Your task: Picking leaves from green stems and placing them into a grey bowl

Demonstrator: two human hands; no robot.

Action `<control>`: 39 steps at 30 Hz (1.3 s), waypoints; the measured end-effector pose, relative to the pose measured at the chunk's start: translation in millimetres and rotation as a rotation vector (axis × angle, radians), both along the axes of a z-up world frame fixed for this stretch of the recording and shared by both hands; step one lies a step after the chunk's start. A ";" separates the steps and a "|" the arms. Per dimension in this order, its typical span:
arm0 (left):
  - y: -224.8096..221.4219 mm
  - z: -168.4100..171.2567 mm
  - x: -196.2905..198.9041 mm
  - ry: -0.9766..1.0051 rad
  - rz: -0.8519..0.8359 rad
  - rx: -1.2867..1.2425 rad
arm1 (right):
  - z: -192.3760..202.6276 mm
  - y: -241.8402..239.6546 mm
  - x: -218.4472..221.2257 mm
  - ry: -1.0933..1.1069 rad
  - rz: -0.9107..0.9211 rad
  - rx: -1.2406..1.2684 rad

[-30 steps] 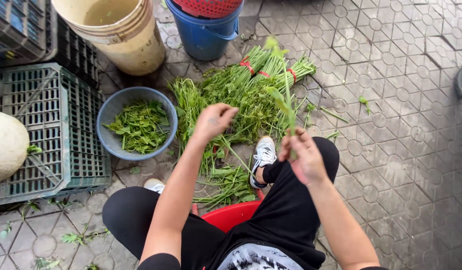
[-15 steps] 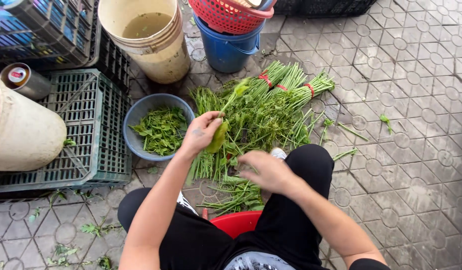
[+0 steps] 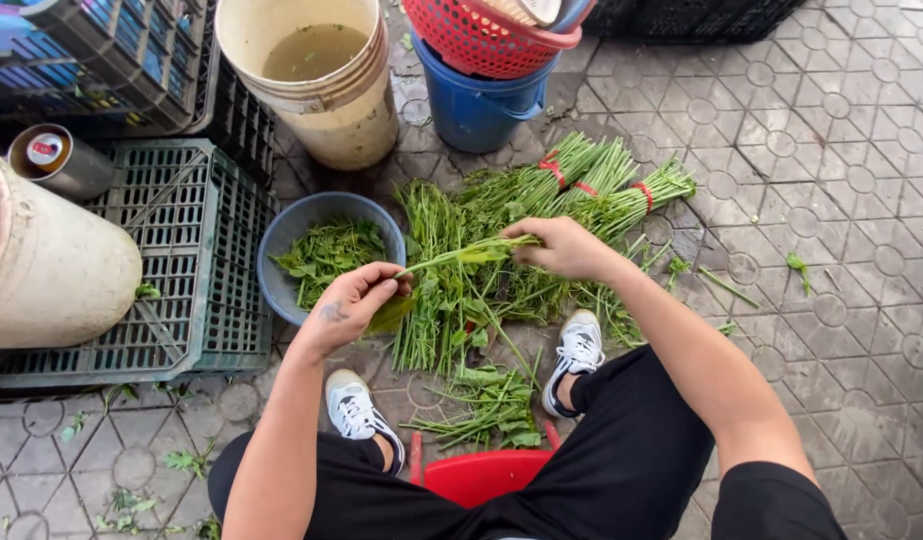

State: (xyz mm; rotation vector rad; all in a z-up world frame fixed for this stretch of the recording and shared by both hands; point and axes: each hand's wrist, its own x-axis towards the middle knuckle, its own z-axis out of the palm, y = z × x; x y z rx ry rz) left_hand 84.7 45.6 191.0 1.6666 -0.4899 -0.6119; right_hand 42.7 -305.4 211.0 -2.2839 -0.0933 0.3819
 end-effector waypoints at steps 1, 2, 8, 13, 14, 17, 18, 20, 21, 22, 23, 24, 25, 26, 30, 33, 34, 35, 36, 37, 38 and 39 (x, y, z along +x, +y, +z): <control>2.4 -1.2 2.2 0.006 -0.003 0.017 | -5.1 -5.7 1.1 0.050 -0.073 0.071; 2.8 0.6 5.5 0.010 0.008 0.018 | 1.8 -9.1 2.0 0.055 -0.062 0.071; -0.8 -12.0 22.8 -0.091 -0.035 0.185 | 20.1 -29.0 -1.1 0.183 -0.014 -0.022; 7.2 -17.8 27.9 -0.226 0.147 0.219 | -14.6 -93.2 -13.4 -0.606 -0.214 -0.352; 7.7 -20.5 29.0 -0.227 0.138 0.220 | -35.9 -125.9 -20.6 -0.604 -0.223 -0.352; 6.7 -25.7 33.8 -0.306 0.177 0.216 | -72.6 -189.4 -41.3 -0.542 -0.529 -0.494; 5.0 -27.9 32.2 -0.309 0.185 0.201 | -69.5 -187.7 -50.8 -0.390 -0.479 -0.649; -0.4 -25.6 27.4 -0.312 0.193 0.184 | -58.1 -174.5 -62.9 -0.234 -0.426 -0.803; -4.4 -20.8 24.4 -0.354 0.184 0.189 | -49.5 -163.3 -65.3 -0.254 -0.318 -0.731; -8.9 -15.6 22.9 -0.398 0.177 0.195 | -40.5 -152.8 -65.8 -0.278 -0.210 -0.659; -13.7 -15.9 21.9 -0.400 0.179 0.191 | -33.2 -135.1 -58.8 -0.281 -0.209 -0.662; -16.7 -16.2 20.0 -0.437 0.192 0.190 | -26.9 -116.1 -51.0 -0.422 -0.222 -0.482; -19.9 -16.5 18.2 -0.474 0.205 0.190 | -20.8 -97.2 -43.4 -0.557 -0.233 -0.298; -22.6 -20.3 17.6 -0.475 0.209 0.192 | -17.4 -77.7 -36.9 -0.559 -0.230 -0.296; -31.6 -28.3 15.9 -0.492 0.187 0.182 | -18.3 -11.6 -13.6 -0.773 -0.052 -0.065; -34.1 -24.6 12.9 -0.477 0.171 0.139 | -35.9 12.9 -0.6 -0.834 0.050 -0.156; -32.6 -22.0 11.9 -0.469 0.163 0.102 | -42.7 19.9 4.9 -0.858 0.081 -0.240; -30.7 -18.5 10.8 -0.472 0.171 0.103 | -39.4 25.3 7.2 -0.862 0.088 -0.237; -28.9 -15.0 9.9 -0.464 0.167 0.089 | -36.5 30.7 9.3 -0.838 0.087 -0.194; -27.1 -11.8 9.1 -0.457 0.163 0.074 | -33.6 36.2 11.4 -0.813 0.087 -0.152; -24.6 -10.7 8.9 -0.458 0.169 0.075 | -30.8 40.6 12.4 -0.815 0.093 -0.149; -22.3 -9.8 8.5 -0.451 0.168 0.060 | -28.1 44.9 13.1 -0.730 0.112 -0.113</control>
